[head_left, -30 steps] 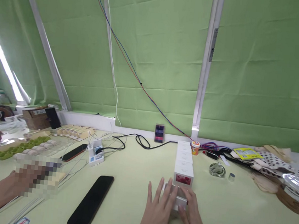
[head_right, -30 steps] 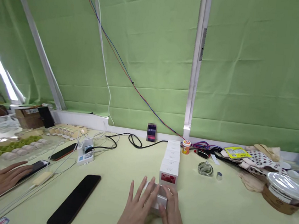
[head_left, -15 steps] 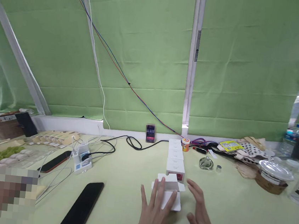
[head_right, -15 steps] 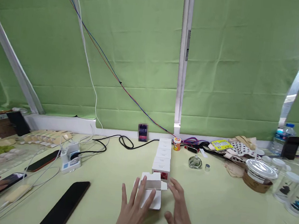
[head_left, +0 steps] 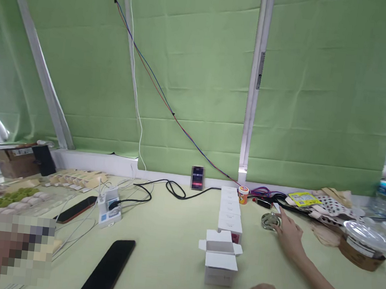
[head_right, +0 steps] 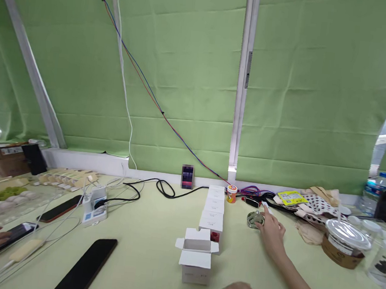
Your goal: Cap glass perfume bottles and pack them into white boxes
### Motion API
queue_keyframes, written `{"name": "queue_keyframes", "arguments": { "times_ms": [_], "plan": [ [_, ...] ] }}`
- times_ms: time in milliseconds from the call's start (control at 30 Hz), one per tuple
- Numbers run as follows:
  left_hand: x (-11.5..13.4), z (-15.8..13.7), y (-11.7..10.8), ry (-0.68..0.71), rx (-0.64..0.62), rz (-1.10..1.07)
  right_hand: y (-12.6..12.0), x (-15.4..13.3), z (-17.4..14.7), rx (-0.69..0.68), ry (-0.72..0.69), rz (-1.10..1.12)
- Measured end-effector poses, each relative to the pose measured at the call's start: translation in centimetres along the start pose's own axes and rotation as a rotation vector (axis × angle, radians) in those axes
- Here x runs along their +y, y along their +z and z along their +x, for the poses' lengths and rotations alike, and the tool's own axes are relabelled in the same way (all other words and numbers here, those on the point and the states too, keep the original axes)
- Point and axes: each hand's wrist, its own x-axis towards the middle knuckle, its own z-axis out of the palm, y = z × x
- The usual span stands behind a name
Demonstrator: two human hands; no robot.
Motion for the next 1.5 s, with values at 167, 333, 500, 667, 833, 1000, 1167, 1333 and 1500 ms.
{"name": "queue_keyframes", "arguments": {
  "times_ms": [167,333,500,667,833,1000,1167,1333,1500],
  "plan": [
    [-0.3,0.8,-1.0,-0.286,-0.05,-0.231,-0.4,0.9,-2.2,-0.138,-0.115,0.104],
    [0.8,3.0,-2.7,-0.439,0.052,-0.3,-3.2,-0.8,-5.3,-0.312,-0.285,0.237],
    [-0.1,5.8,-1.6,-0.58,0.236,-0.466,-4.5,-0.9,-5.7,-0.422,-0.331,0.452],
    [-0.4,5.3,-1.8,-0.565,0.276,-0.525,-1.9,3.5,-2.3,0.021,0.103,0.321],
    [0.0,3.4,-2.6,-0.45,0.142,-0.44,0.1,5.8,0.1,-0.053,0.187,0.347],
    [-0.5,2.7,-2.6,-0.411,0.04,-0.389,-1.1,5.4,-0.4,-0.127,0.237,0.438],
    [-0.8,2.6,-2.5,-0.421,0.098,-0.431,-3.4,3.9,-3.3,-0.215,0.231,0.6],
    [-1.8,2.9,-1.6,-0.544,0.067,-0.474,-4.4,2.8,-5.1,-0.355,0.35,0.972],
    [-1.4,3.0,-1.4,-0.456,0.025,-0.441,-5.2,2.7,-4.7,-0.607,0.308,1.035]
  ]
}}
